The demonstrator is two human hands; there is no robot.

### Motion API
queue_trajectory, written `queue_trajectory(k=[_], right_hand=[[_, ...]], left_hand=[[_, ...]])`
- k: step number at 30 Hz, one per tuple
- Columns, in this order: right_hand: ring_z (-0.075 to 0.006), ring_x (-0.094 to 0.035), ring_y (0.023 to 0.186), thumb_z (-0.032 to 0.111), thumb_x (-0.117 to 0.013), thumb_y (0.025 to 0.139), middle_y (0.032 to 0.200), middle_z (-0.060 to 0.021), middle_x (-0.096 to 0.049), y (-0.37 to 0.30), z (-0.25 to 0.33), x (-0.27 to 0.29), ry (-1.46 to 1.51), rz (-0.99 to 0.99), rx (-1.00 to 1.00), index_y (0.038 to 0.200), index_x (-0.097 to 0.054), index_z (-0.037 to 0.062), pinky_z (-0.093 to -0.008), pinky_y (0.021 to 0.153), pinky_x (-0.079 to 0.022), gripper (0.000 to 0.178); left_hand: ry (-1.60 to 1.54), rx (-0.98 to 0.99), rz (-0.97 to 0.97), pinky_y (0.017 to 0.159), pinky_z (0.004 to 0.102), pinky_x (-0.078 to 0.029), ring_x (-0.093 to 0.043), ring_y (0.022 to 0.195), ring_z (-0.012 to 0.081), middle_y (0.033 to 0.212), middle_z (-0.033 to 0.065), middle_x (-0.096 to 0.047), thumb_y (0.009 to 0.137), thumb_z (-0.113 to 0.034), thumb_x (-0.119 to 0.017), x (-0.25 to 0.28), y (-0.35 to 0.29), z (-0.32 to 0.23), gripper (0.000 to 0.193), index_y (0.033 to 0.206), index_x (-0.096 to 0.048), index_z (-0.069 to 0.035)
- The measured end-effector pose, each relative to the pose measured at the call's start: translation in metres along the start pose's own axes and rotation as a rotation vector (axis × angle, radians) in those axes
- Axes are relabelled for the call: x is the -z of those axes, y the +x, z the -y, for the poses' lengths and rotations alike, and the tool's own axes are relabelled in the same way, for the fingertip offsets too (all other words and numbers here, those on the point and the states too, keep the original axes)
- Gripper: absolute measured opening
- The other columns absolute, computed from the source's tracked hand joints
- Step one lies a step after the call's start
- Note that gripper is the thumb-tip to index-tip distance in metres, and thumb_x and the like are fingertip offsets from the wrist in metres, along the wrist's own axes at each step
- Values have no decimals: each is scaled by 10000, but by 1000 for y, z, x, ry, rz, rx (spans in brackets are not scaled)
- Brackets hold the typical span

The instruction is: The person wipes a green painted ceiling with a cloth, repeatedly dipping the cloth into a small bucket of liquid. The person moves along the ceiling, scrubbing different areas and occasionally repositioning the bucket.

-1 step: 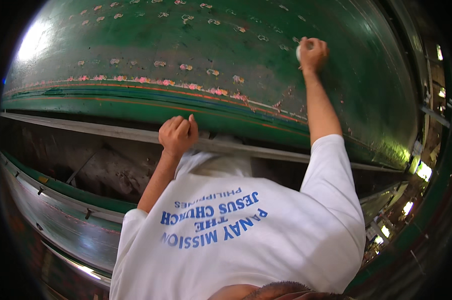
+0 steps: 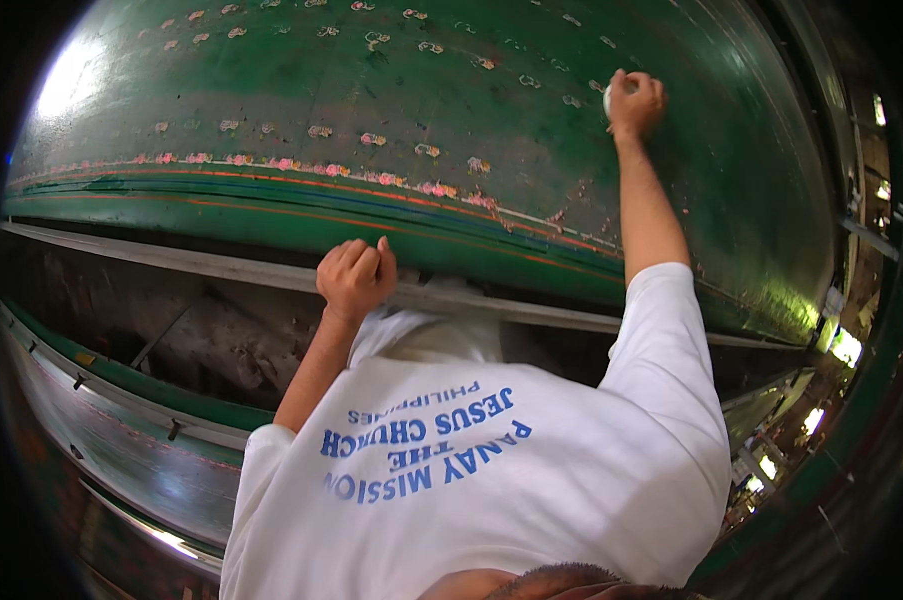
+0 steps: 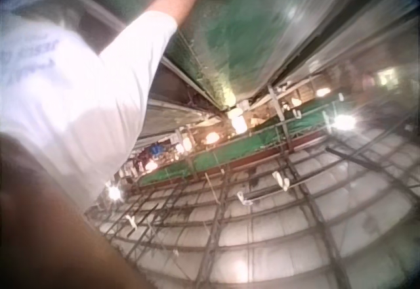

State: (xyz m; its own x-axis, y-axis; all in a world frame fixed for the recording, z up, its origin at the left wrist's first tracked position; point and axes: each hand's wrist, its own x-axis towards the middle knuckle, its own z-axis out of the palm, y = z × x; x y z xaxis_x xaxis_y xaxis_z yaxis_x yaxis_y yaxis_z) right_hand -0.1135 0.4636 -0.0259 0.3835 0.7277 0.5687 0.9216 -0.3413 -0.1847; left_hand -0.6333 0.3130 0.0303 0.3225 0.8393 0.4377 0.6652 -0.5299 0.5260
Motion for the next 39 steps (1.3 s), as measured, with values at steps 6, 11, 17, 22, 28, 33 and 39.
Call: queue_trajectory(k=[6, 11, 17, 22, 28, 33, 39], right_hand=[[-361, -698, 962, 365, -809, 844, 953, -62, -747, 37, 69, -47, 173, -21, 128, 804, -769, 174, -508, 863, -567, 199], [-325, -675, 934, 255, -859, 824, 966, -33, -696, -34, 79, 18, 348, 147, 350, 873, -725, 153, -471, 859, -532, 176], [-377, -663, 1013, 274, -763, 914, 1027, -92, -713, 0, -80, 20, 35, 215, 74, 910, -734, 144, -511, 927, -533, 134], [-405, -660, 1062, 502, -656, 1015, 1061, -139, -741, 49, -59, -21, -84, 227, -94, 947, -761, 124, -532, 959, -518, 398], [-425, -687, 914, 464, -662, 1020, 928, -148, -723, 56, -43, -42, -83, 59, -143, 876, -746, 96, -538, 850, -541, 404], [-439, -693, 947, 475, -614, 1045, 944, -174, -753, 82, -56, -20, 501, 234, -671, 909, -758, 76, -548, 853, -542, 446], [-425, -593, 1286, 734, -801, 813, 1322, -233, -646, 41, -54, 22, 34, 571, 173, 1455, -681, 201, -517, 1137, -462, 842]], left_hand=[[-15, -14, 10, 448, 368, -345, -449, 467, 242, 589, 54, -404, 872, 20, -758, -2, 3, 4, 472, 602, -396, -116], [2, 16, 30, 448, 375, -341, -443, 468, 247, 590, 58, -392, 877, 25, -756, -2, 2, 3, 478, 600, -390, -110], [-18, 6, 39, 448, 373, -343, -443, 466, 247, 589, 57, -391, 885, 30, -747, -6, 9, 2, 477, 601, -390, -107], [3, 13, 68, 447, 375, -345, -440, 464, 247, 587, 59, -390, 884, 45, -746, -4, 4, 1, 474, 606, -391, -104], [19, 12, 91, 442, 380, -342, -431, 461, 250, 586, 63, -392, 894, 39, -753, -5, 5, 2, 484, 608, -389, -104], [35, 46, 118, 445, 378, -351, -433, 460, 254, 586, 64, -390, 908, 24, -759, -4, 2, 4, 492, 609, -388, -100], [37, 30, 68, 446, 385, -349, -439, 469, 256, 589, 64, -390, 913, 16, -762, -6, 4, 1, 495, 609, -388, -100]])
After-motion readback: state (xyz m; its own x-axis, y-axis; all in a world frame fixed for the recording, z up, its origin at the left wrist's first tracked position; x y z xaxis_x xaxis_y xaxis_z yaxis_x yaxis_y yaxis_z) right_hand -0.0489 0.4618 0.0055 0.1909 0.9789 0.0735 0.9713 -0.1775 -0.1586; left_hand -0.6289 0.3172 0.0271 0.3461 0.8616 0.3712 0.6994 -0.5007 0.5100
